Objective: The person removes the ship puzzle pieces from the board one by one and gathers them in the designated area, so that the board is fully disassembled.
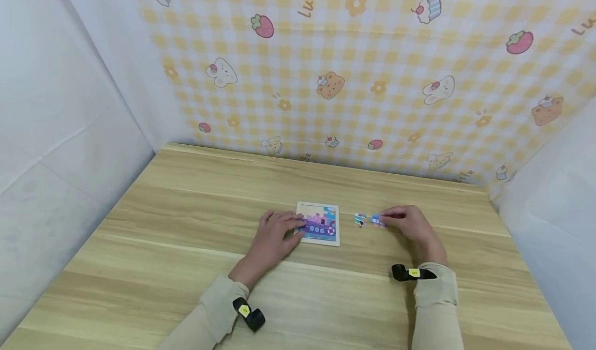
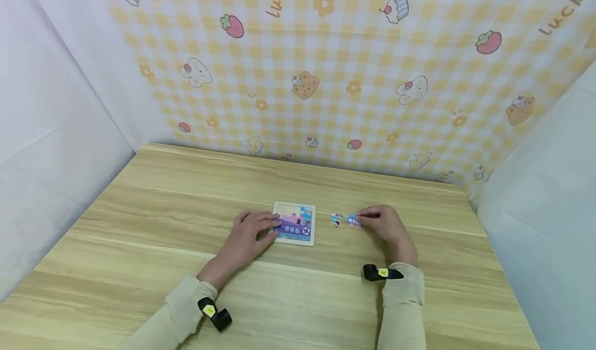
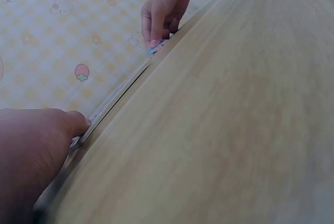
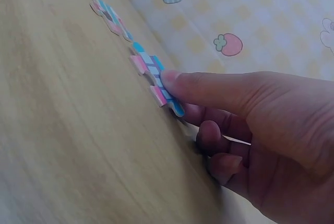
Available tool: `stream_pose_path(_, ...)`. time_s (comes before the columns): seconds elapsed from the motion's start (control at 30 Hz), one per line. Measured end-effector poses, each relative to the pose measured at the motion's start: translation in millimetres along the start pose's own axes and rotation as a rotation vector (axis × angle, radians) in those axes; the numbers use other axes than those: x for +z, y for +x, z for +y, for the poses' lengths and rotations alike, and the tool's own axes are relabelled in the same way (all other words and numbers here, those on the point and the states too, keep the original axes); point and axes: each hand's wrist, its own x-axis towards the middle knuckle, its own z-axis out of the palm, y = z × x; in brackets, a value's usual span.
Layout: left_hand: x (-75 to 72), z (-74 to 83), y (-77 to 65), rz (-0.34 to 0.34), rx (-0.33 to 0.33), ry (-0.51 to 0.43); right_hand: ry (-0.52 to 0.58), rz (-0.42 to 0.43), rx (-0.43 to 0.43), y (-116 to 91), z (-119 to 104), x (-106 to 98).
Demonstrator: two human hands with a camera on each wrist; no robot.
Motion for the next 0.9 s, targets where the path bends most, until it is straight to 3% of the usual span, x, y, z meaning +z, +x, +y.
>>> stream_pose_path(0.4, 1.3, -0.4, 0.3, 0.018, 0.01, 0.016, 0.025, 0.001, -0.03, -2, -3, -6)
stream_pose_path(0.7, 1.4, -1.0, 0.8, -0.002, 0.003, 0.032, 0.186, 0.247, -0.178, -12, -19, -15)
stream_pose_path(0.8, 1.5, -3.1, 1.5, -0.003, 0.001, 0.045, 0.177, 0.22, -0.219, -9, -31, -9)
stream_pose_path(0.9, 1.7, -2.7, 0.9, 0.004, 0.004, 0.038, 0.131, 0.139, -0.241, -3, -46, 5)
